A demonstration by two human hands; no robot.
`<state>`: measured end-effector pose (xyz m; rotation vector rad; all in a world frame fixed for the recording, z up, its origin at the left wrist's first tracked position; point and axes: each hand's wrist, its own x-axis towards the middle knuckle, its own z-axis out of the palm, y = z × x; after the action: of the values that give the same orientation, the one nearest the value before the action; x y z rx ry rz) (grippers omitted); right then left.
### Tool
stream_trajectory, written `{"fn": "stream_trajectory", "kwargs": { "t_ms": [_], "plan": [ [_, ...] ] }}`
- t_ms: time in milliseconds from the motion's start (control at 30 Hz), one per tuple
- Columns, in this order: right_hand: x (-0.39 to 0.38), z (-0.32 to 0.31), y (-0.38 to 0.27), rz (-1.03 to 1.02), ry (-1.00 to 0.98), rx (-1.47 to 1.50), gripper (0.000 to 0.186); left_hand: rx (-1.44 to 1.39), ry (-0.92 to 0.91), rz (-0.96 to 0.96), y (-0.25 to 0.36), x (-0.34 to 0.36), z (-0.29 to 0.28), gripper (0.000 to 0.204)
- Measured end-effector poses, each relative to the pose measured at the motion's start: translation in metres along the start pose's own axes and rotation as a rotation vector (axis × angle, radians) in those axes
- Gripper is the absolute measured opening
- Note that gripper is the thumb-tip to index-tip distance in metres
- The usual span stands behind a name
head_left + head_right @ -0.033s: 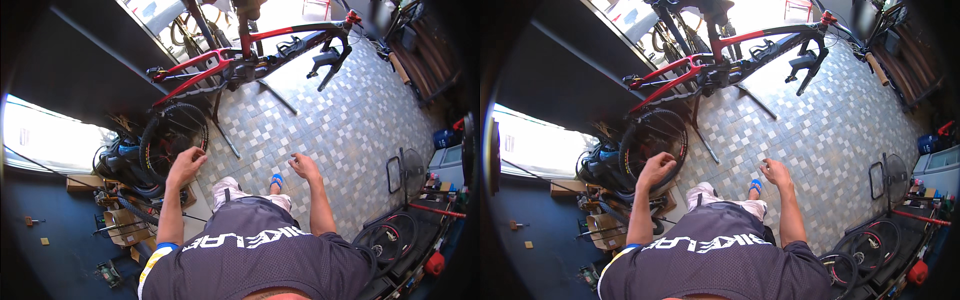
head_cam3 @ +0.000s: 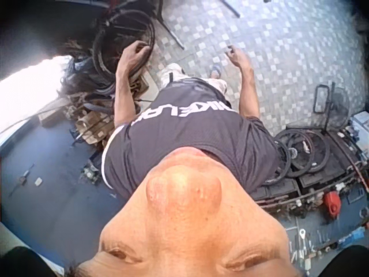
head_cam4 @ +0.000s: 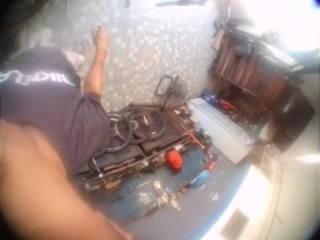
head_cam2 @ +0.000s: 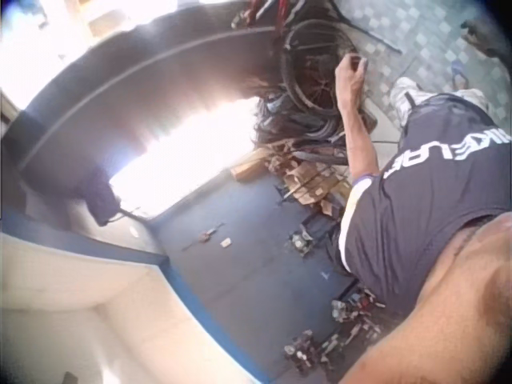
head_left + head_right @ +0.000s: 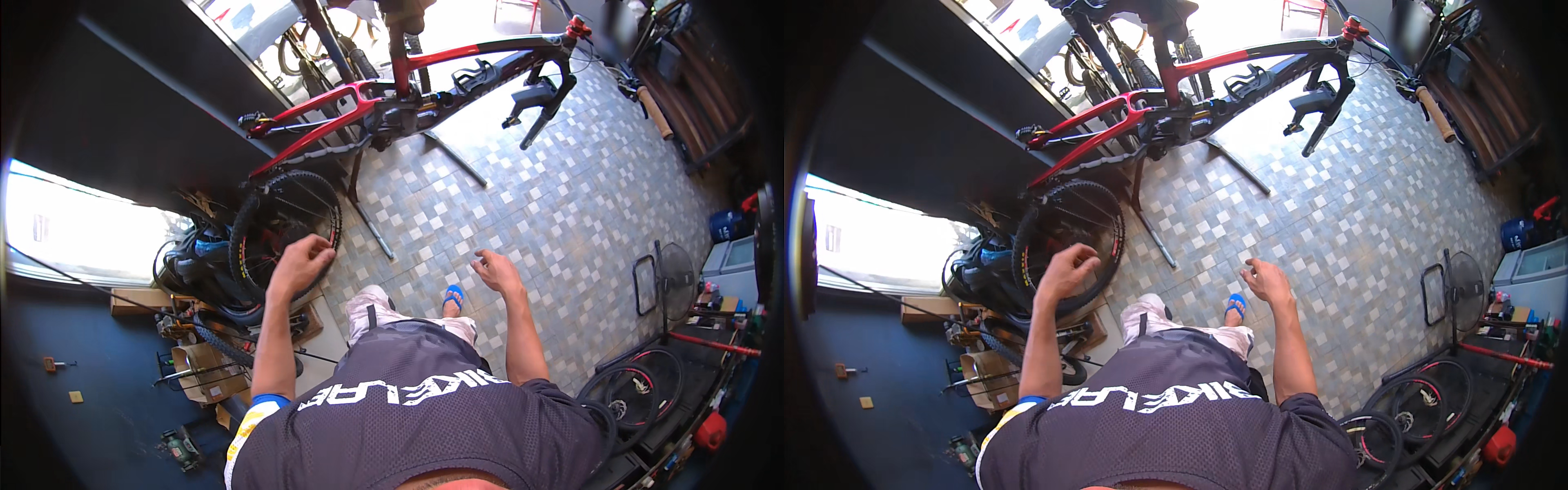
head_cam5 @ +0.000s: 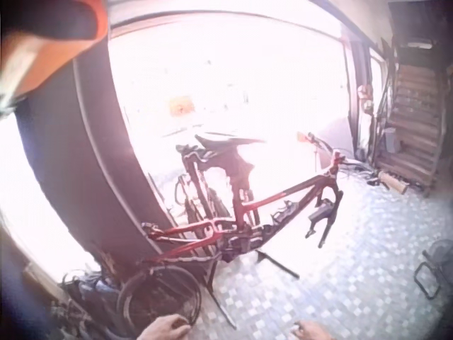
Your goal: The person removes a red crank arm from a red mountain bike using a wrench and a rag, then retrieves a torque wrench from the workbench and uses it to tighten bolts on the bike frame. The person handles the crank arm, wrench, rag, and torque wrench throughout the task.
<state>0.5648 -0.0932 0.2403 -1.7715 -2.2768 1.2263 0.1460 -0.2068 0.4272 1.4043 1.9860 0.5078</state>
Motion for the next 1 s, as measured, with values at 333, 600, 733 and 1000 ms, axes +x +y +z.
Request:
{"fn": "stream_trajectory", "kwargs": {
  "t_ms": [333, 600, 733, 1000],
  "plan": [
    [0.161, 0.049, -0.078, -0.016, 0.129, 0.454, 0.046, 0.51, 0.005, 0.439, 0.064, 0.254, -0.187, 0.024],
    [0.329, 0.168, -0.18, 0.315, 0.802, 1.4, 0.063, 0.619, -0.441, 0.613, -0.006, 0.568, -0.185, 0.028],
    [0.368, 0.191, -0.239, 0.37, 0.885, 1.677, 0.077, 0.824, -0.697, 0.871, -0.065, 0.665, -0.109, 0.059],
    [0.4, 0.211, -0.209, 0.483, 1.31, 1.824, 0.075, 0.87, -0.864, 1.219, -0.081, 0.713, 0.036, 0.065]
  ]
}}
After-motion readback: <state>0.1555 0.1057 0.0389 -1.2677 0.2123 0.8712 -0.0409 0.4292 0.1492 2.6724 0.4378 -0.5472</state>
